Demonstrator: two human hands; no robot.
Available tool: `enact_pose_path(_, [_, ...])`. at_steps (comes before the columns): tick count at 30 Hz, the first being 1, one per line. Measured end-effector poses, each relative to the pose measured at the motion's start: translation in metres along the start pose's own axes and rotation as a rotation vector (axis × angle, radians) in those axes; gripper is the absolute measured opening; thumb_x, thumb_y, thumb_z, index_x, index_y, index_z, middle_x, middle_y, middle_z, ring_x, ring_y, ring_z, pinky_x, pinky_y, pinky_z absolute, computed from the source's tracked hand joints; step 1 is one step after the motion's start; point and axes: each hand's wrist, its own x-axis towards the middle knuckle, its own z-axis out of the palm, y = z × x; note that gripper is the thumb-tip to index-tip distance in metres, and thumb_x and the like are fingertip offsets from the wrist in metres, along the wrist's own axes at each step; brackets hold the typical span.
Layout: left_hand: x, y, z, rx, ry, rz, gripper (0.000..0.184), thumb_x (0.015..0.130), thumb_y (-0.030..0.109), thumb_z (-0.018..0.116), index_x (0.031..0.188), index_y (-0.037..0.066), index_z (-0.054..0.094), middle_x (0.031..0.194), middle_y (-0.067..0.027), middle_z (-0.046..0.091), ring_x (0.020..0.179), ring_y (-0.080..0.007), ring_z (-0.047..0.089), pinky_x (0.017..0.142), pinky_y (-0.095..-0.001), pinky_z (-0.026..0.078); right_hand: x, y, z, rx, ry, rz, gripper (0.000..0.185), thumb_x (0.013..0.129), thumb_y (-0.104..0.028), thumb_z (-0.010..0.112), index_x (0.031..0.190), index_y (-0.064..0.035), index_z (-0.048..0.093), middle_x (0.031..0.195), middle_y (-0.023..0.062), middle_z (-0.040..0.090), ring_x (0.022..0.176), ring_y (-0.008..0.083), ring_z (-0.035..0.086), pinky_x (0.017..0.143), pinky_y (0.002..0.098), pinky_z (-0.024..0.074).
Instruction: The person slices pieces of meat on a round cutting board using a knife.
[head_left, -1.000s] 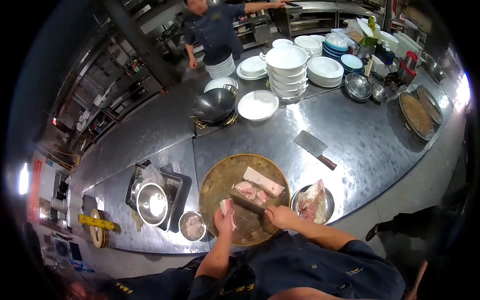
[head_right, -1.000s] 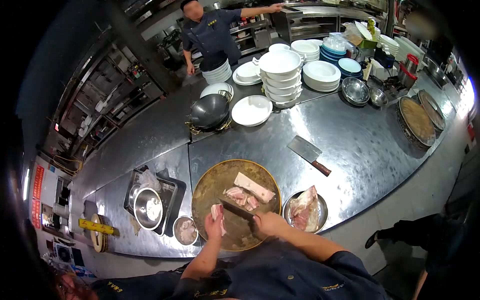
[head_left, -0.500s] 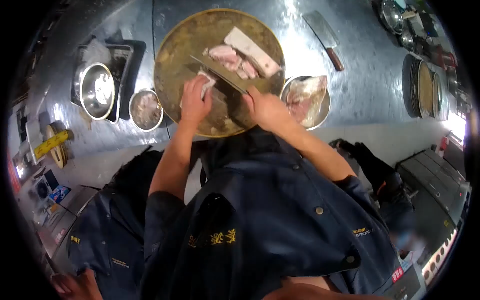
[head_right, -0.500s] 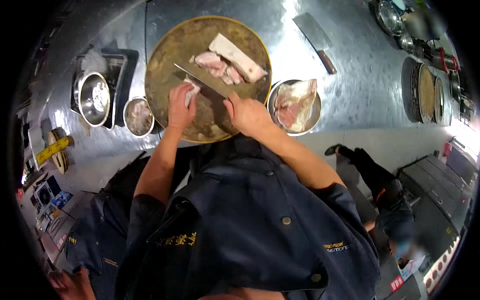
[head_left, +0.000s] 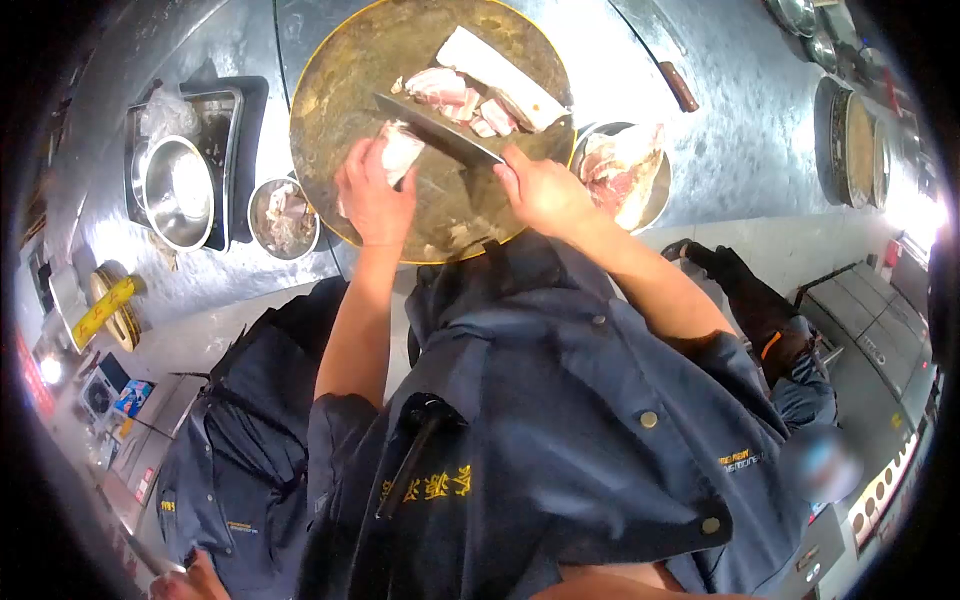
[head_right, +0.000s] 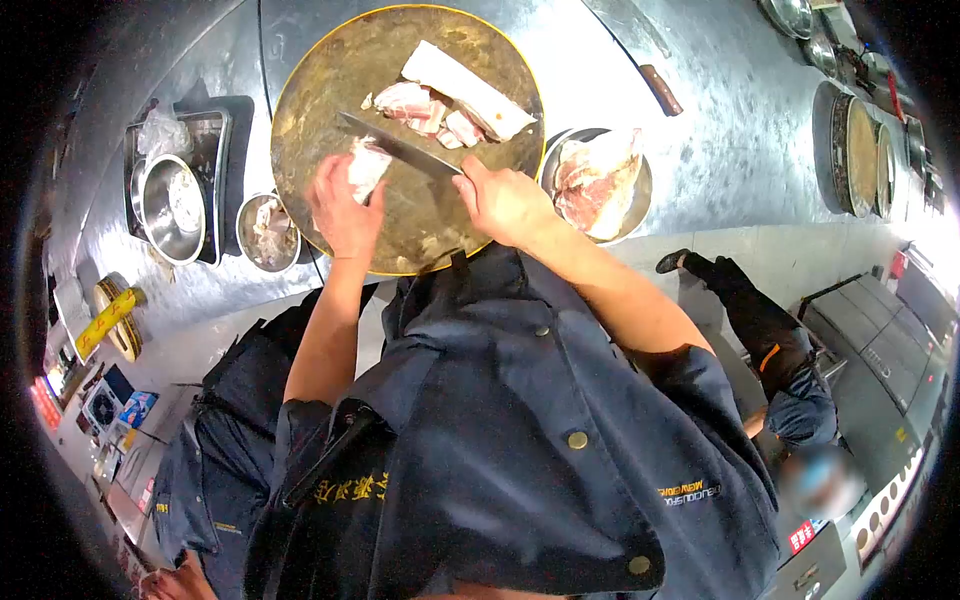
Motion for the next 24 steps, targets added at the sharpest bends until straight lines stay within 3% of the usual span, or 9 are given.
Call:
enact_pose_path(10, [-0.006,0.013,-0.021,-0.219,-0.062,0.034,0.036,0.085,0.011,0.083,0.119,0.009,0.071,0.125,-0.0093,0.069,0.118,-0.0352,0.065,0.102,-0.0457,0.053,-0.016,-0.012,-0.009,-0.026,0.032,-0.035,0.030,0.112,-0.035,0.052,0.115,-0.0056,0.054,0.073,0.0259,0.070,0.071,0.0502,0.070,0.063,0.0614,0.0560])
enact_pose_path(12, [0.003,-0.001,-0.010,-0.350,-0.124,0.227,0.024,0.088,0.006,0.078,0.112,0.008,0.073,0.121,-0.0100,0.072,0.115,-0.0339,0.067,0.100,-0.0439,0.055,-0.016,-0.009,-0.007,-0.041,0.055,-0.087,0.030,0.112,-0.035,0.054,0.114,-0.0058,0.054,0.070,0.0252,0.069,0.067,0.0490,0.070,0.060,0.0610,0.0555])
enact_pose_path(15, [0.002,-0.007,0.000,-0.341,-0.124,0.254,0.019,0.090,0.004,0.075,0.109,0.006,0.074,0.119,-0.0119,0.073,0.113,-0.0338,0.069,0.097,-0.0431,0.057,-0.019,-0.019,-0.015,-0.104,0.084,-0.064,0.029,0.111,-0.036,0.055,0.113,-0.0064,0.054,0.068,0.0246,0.069,0.065,0.0470,0.071,0.058,0.0597,0.0559])
enact_pose_path(24, [0.001,-0.015,0.004,-0.287,-0.228,0.198,0.038,0.083,-0.001,0.068,0.121,0.003,0.073,0.129,-0.0163,0.070,0.110,-0.0393,0.066,0.095,-0.0463,0.057,-0.062,-0.055,-0.051,-0.156,-0.045,-0.049,0.028,0.108,-0.035,0.061,0.113,-0.0078,0.056,0.068,0.0204,0.068,0.064,0.0451,0.071,0.056,0.0563,0.0552])
